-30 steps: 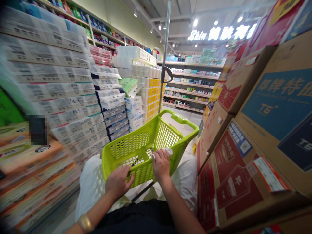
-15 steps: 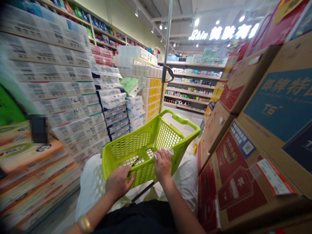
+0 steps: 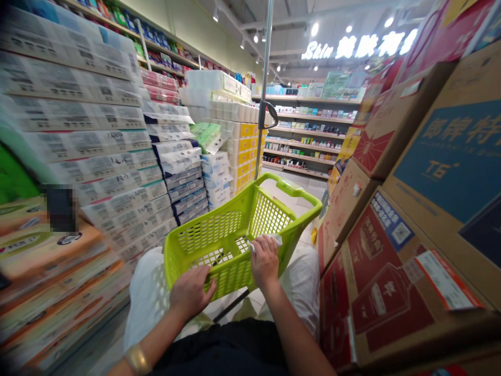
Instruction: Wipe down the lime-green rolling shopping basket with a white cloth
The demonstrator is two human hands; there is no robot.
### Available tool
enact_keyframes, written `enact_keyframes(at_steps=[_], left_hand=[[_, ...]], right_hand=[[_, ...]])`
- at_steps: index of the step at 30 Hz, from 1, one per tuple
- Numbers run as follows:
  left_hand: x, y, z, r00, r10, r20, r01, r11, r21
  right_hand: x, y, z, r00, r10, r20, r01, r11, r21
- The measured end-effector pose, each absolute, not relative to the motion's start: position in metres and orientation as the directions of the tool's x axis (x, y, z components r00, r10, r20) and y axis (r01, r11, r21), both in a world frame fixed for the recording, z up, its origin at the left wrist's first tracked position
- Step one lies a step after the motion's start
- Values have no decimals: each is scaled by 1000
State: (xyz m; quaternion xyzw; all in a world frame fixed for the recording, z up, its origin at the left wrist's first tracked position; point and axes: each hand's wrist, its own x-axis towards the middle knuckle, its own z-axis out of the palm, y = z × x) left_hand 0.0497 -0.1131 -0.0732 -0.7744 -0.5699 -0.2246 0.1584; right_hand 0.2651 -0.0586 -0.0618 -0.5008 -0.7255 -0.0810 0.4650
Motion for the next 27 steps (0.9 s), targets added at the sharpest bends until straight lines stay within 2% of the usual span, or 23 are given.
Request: enact_keyframes(at_steps=[3, 9, 11, 15, 17, 19, 24, 27], left_hand=[[50, -113, -73, 242, 814, 528, 957, -290, 7], [47, -112, -75, 254, 797, 547, 951, -309, 9], [46, -112, -75, 256, 797, 547, 950, -311, 8], [48, -113, -75, 249, 795, 553, 952, -305, 11], [49, -113, -73, 248, 796, 552, 953, -302, 7], [50, -113, -72, 250, 798, 549, 954, -300, 0], [48, -113, -71, 266, 801, 536, 953, -304, -19], [48, -114, -71, 260, 808, 529, 955, -294, -19]], right_hand=[[254, -65, -64, -62, 654, 754, 797, 487, -357], [217, -87, -72, -316, 619, 719, 696, 666, -268], [227, -81, -70, -291, 623, 726, 710, 650, -272], [253, -66, -65, -111, 650, 752, 780, 526, -339], [251, -67, -65, -76, 653, 754, 782, 508, -361], [237, -75, -68, -126, 656, 744, 756, 550, -356], [208, -91, -73, -376, 608, 700, 653, 709, -266], [227, -81, -69, -320, 618, 718, 695, 668, -265]])
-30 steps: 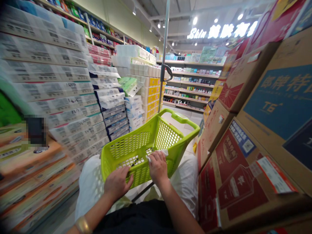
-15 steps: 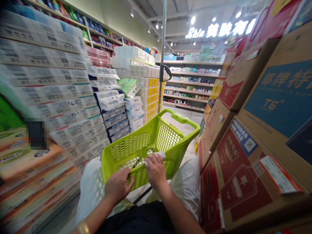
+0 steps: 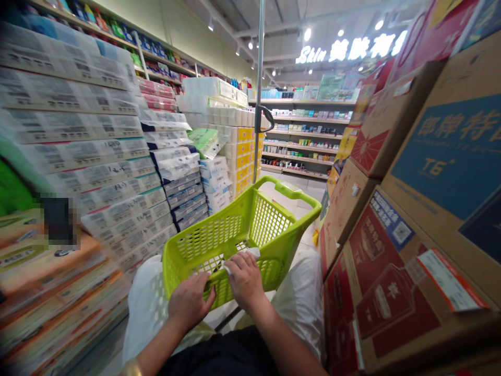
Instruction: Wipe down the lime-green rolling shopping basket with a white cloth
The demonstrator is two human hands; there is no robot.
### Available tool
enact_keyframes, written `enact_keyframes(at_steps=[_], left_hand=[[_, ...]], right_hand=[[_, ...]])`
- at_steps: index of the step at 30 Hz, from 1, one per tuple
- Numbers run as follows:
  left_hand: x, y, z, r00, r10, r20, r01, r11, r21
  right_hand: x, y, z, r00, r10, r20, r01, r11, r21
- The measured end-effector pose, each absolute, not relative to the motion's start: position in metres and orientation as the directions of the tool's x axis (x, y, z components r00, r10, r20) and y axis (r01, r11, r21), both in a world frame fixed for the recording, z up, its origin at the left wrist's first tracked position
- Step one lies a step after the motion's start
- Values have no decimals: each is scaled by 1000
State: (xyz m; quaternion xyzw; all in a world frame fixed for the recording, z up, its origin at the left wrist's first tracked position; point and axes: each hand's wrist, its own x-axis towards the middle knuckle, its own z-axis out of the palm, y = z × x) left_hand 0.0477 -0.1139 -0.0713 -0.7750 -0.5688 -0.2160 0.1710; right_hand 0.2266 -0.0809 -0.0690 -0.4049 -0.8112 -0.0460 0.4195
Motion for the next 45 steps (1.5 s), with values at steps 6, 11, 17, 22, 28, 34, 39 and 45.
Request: enact_keyframes(at_steps=[6, 11, 17, 22, 28, 34, 39, 45], left_hand=[[50, -115, -71, 243, 806, 540, 957, -289, 1], [49, -113, -72, 258, 806, 532, 956, -294, -18], [47, -113, -74, 267, 793, 547, 953, -302, -27], [48, -112, -75, 253, 785, 565, 955, -298, -14], [46, -113, -74, 262, 783, 563, 948, -317, -1], [47, -113, -75, 249, 781, 572, 956, -294, -14], [47, -113, -76, 249, 789, 562, 958, -288, -20], [44, -113, -76, 254, 791, 556, 952, -306, 0]], right_hand=[[255, -65, -64, -81, 651, 755, 789, 504, -351], [216, -86, -70, -303, 619, 724, 683, 671, -289], [245, -70, -63, -233, 632, 739, 722, 621, -304], [246, -69, -65, -125, 644, 755, 761, 550, -343], [211, -88, -73, -354, 605, 713, 659, 703, -269], [254, -65, -63, -118, 634, 764, 769, 545, -334], [227, -79, -68, -192, 639, 745, 728, 602, -328], [230, -78, -66, -287, 613, 736, 704, 657, -272]])
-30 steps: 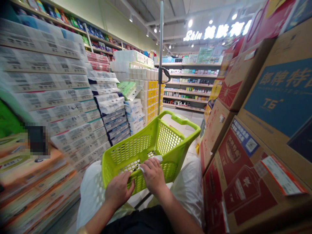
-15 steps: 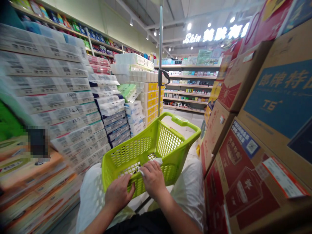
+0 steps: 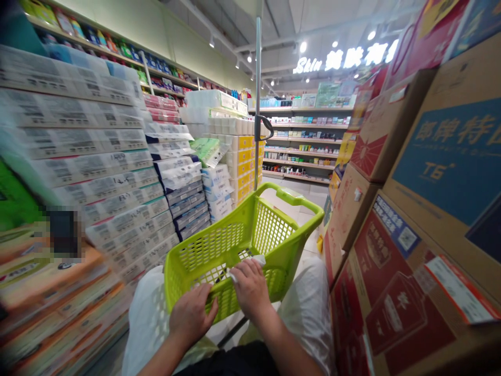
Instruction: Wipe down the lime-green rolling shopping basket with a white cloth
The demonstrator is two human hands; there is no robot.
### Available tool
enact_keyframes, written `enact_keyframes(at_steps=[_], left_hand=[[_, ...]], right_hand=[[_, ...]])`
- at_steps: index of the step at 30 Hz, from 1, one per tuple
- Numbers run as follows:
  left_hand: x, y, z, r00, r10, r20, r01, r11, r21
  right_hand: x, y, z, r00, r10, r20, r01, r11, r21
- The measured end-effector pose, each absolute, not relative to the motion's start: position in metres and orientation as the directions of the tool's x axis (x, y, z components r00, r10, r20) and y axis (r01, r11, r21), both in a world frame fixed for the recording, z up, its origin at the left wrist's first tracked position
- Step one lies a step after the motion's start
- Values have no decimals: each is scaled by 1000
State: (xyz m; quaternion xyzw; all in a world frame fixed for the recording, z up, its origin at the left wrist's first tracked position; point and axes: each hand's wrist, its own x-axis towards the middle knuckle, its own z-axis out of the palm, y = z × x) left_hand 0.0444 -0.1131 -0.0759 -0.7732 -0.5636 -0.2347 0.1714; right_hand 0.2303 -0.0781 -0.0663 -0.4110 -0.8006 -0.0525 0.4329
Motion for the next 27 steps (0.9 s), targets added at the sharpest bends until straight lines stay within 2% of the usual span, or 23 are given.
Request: enact_keyframes(at_steps=[4, 6, 11, 13, 20, 27], left_hand=[[46, -113, -77, 240, 783, 574, 957, -290, -4], [47, -113, -78, 240, 781, 576, 958, -288, -10], [45, -112, -78, 264, 781, 567, 952, -305, -24], [44, -112, -79, 274, 776, 569, 949, -316, -26], [45, -111, -80, 255, 767, 589, 957, -288, -38], [43, -111, -83, 271, 769, 579, 951, -307, -38]], right_hand=[[260, -62, -60, -109, 629, 770, 768, 545, -336], [254, -64, -61, -95, 635, 767, 760, 543, -356], [212, -87, -68, -326, 611, 721, 653, 697, -296], [214, -86, -68, -360, 600, 714, 638, 717, -281], [253, -63, -64, -101, 646, 757, 756, 544, -364], [217, -82, -71, -337, 606, 721, 640, 709, -297]])
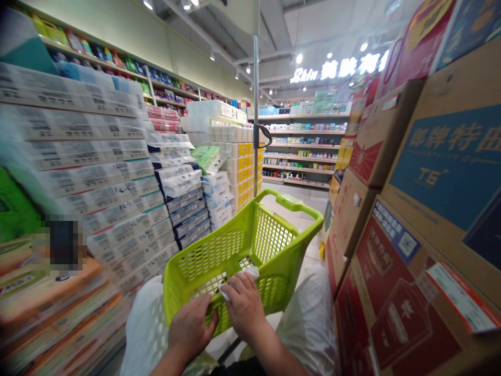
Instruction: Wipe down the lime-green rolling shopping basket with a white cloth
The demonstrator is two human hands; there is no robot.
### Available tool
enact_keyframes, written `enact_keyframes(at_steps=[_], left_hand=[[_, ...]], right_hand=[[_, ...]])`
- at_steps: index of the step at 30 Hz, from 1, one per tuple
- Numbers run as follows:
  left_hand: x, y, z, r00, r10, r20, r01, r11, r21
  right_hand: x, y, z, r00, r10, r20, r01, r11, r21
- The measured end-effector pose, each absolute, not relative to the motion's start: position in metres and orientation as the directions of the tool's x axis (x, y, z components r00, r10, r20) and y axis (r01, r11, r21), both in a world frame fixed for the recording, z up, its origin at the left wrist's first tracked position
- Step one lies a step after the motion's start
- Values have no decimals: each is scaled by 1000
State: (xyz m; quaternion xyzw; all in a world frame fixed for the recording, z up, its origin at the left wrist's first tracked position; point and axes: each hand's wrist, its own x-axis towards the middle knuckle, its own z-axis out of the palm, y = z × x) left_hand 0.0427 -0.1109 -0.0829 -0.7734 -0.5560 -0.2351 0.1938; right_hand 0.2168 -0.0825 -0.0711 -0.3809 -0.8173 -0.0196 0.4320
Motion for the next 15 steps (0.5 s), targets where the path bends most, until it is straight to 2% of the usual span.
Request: enact_keyframes(at_steps=[2, 7, 9, 13, 15], left_hand=[[42, -111, -83, 269, 768, 582, 952, -303, -41], [45, -111, -82, 256, 772, 582, 958, -282, -47], [46, -110, -82, 257, 780, 570, 958, -284, -43], [44, -110, -83, 271, 782, 561, 952, -304, -37], [42, -110, -83, 273, 777, 568, 950, -310, -33]], right_hand=[[229, -76, -67, -305, 613, 729, 658, 689, -305], [251, -63, -61, -90, 638, 764, 737, 559, -380], [238, -69, -64, -132, 640, 757, 713, 592, -376], [208, -85, -71, -347, 597, 723, 616, 727, -304], [213, -82, -69, -371, 592, 716, 621, 731, -282]])
